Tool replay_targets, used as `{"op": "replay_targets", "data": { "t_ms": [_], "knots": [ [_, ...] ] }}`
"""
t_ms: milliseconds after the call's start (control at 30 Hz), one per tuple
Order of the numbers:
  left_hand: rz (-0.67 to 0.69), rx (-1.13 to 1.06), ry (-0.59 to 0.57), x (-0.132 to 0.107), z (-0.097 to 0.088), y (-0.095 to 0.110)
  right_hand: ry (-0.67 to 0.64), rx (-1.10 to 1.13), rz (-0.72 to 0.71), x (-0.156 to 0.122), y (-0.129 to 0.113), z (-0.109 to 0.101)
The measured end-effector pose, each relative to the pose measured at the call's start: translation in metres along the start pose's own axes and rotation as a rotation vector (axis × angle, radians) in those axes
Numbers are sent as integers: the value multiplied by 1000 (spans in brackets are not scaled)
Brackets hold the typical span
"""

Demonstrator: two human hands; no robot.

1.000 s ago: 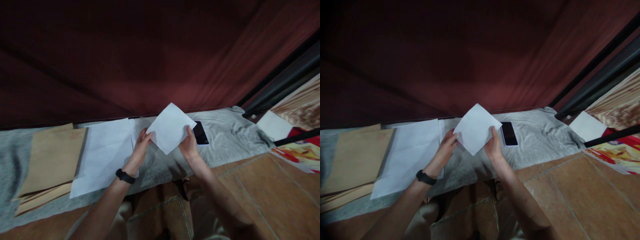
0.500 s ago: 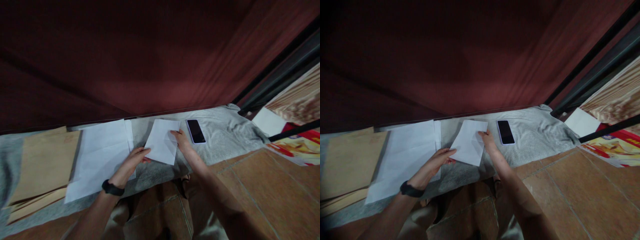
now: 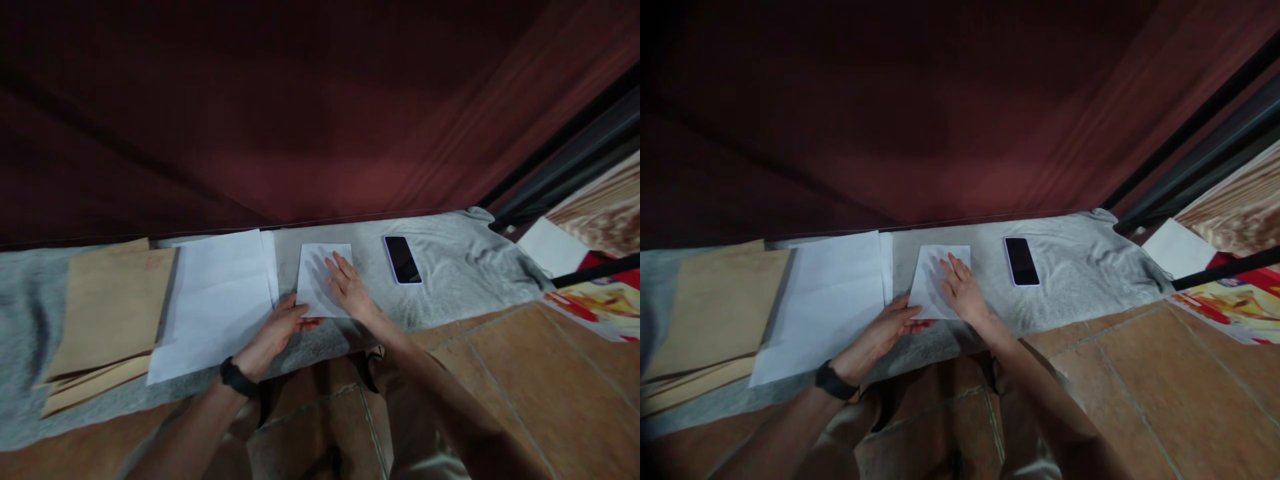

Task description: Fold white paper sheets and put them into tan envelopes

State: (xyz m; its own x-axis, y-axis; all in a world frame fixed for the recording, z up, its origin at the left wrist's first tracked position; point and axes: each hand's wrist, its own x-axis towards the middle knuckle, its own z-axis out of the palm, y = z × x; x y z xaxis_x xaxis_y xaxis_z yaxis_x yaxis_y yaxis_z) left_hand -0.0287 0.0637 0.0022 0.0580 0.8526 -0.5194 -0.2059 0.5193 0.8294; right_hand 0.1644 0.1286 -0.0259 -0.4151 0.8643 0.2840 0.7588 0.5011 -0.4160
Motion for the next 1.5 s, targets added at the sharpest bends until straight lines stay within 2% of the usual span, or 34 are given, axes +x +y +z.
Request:
{"op": "replay_targets", "data": {
  "t_ms": [67,167,400,500,567,633,700,733,800,867,967,1033,1167,1333,1500],
  "knots": [
    [-65,-44,-61,-3,5,-1,-108,-51,-66,-8,-9,5],
    [-77,-38,-64,-6,9,0,-186,-121,-105,-15,-14,9],
    [-105,249,-4,-4,11,2,-93,-209,37,-13,8,2],
    [-106,522,-4,-7,5,12,-74,-223,51,-13,15,0],
    [-4,863,105,-12,-1,24,-76,-233,48,-13,17,-1],
    [182,1190,321,-14,-3,34,-81,-242,44,-13,17,0],
    [411,1342,447,-12,0,37,-83,-247,47,-13,17,1],
    [526,1357,437,-8,5,36,-82,-246,50,-13,16,2],
    [757,1353,316,5,18,26,-76,-243,58,-13,16,2],
    [871,1407,223,24,33,13,-77,-243,59,-13,15,3],
    [856,1480,178,53,51,-2,-98,-251,55,-12,15,2],
    [812,1512,183,69,57,-5,-104,-256,63,-11,15,2],
    [776,1529,282,89,62,-1,-93,-261,78,-10,15,4],
    [734,1529,405,102,60,1,-64,-255,83,-11,15,7],
    [677,1516,512,101,44,-1,-29,-248,99,-11,17,8]
  ]
}}
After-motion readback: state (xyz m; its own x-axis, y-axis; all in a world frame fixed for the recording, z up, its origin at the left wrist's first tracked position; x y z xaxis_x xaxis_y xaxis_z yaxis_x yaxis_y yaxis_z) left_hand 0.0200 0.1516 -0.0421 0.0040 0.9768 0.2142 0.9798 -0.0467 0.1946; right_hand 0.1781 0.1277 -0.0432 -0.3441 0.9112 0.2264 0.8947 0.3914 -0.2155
